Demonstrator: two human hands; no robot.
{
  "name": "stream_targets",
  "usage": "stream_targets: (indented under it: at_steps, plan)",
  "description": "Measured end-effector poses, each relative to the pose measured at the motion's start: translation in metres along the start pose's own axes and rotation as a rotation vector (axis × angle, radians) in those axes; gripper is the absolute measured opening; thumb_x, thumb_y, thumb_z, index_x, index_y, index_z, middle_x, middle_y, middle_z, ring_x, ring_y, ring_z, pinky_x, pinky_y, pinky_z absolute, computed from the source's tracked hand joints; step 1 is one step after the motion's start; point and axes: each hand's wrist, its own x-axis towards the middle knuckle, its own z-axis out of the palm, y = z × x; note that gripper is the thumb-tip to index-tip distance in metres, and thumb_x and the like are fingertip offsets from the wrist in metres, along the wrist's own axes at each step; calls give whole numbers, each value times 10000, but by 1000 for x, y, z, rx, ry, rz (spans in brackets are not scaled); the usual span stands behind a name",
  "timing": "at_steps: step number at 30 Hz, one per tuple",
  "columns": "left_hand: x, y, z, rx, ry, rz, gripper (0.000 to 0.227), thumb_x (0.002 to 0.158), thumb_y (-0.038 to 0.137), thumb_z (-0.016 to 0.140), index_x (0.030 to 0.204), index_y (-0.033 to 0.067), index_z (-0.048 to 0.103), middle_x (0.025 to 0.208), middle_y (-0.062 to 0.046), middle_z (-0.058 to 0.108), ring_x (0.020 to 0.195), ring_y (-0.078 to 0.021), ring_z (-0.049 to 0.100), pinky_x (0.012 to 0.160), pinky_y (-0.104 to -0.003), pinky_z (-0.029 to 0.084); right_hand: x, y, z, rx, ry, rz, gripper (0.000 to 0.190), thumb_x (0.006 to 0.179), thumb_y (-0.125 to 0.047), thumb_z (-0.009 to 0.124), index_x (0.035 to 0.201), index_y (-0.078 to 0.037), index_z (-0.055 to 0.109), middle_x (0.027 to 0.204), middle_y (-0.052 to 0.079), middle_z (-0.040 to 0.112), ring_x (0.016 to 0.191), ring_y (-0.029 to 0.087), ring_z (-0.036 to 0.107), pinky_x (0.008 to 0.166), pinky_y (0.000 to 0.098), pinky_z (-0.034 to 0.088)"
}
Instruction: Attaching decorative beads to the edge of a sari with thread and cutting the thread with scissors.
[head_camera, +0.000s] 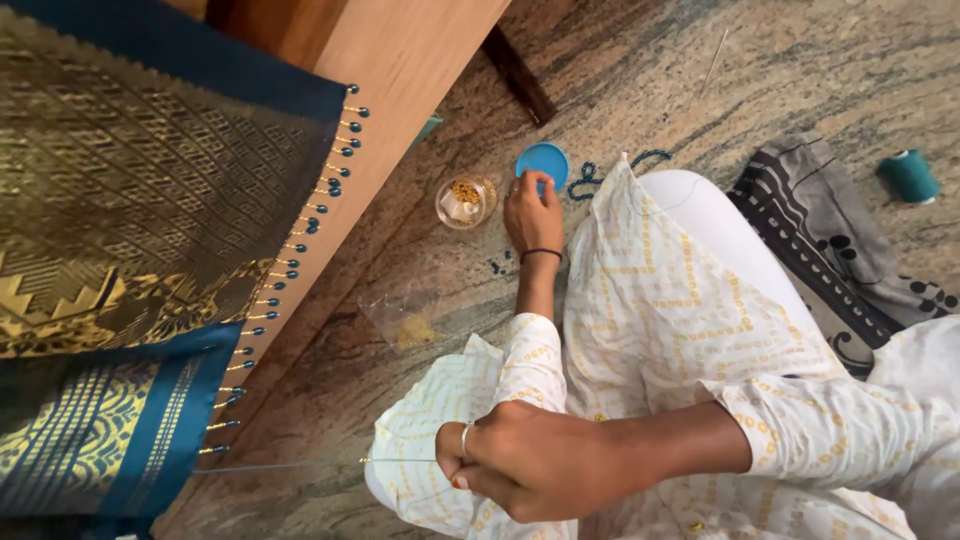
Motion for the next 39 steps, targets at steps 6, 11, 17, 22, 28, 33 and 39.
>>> stream_targets:
  at_steps: [6, 11, 17, 22, 28, 33, 39]
  plan:
    - [-40, -9, 22, -397, 141, -109, 86, 946, 167, 705, 968, 86, 686, 911, -94, 730, 795, -243, 693, 729, -400, 540, 3, 5, -2, 76, 22, 76, 74, 1006, -55, 571, 1061, -55, 522, 808, 68, 703, 733, 220, 744, 657, 348, 576]
    - [-94, 9, -64, -1586, -58, -732, 165, 974, 159, 667, 1093, 51, 630, 1047, -74, 714, 909, -135, 713, 805, -261, 586, 1, 32, -24, 7, 314, -163, 288, 911, 90, 599, 1172, -28, 570, 967, 67, 740, 938, 157, 753, 810, 287, 602]
    - [-151, -13, -168, -1685, 227, -390, 187, 1061, 134, 680, 1174, -3, 622, 1118, -152, 707, 977, -198, 692, 854, -301, 571, 3, 33, -47, -189, 580, 117, 115, 914, -20, 732, 1008, -38, 795, 943, 33, 806, 827, 109, 744, 736, 251, 581]
    - [-177, 14, -242, -1688, 389, -425, 187, 998, 124, 661, 1150, 25, 620, 1157, -122, 715, 1045, -185, 715, 937, -322, 597, 5, 45, -16, -291, 570, -118, 153, 865, 11, 772, 1011, -26, 803, 924, 58, 728, 830, 110, 668, 718, 258, 541]
    - [-205, 30, -272, -1679, 512, -322, 171, 1014, 100, 657, 1146, -3, 625, 1170, -155, 716, 1047, -203, 716, 952, -355, 604, 7, 24, 24, -183, 575, -92, 84, 866, 3, 784, 949, -11, 781, 920, 58, 696, 815, 85, 673, 698, 225, 547]
    - [-224, 34, -289, -1606, 548, -223, 172, 1016, 84, 646, 1142, -30, 617, 1194, -202, 714, 1065, -231, 721, 967, -375, 606, 0, 4, 44, -272, 524, -205, 121, 853, 20, 748, 972, 11, 771, 936, 64, 698, 852, 85, 705, 740, 215, 588]
    - [-243, 26, -303, -1506, 523, -196, 168, 1024, 74, 641, 1133, -52, 619, 1171, -229, 720, 1036, -249, 728, 954, -395, 616, -3, -3, 56, -346, 487, -245, 130, 840, 19, 753, 969, 4, 763, 973, 63, 723, 856, 90, 705, 744, 224, 596]
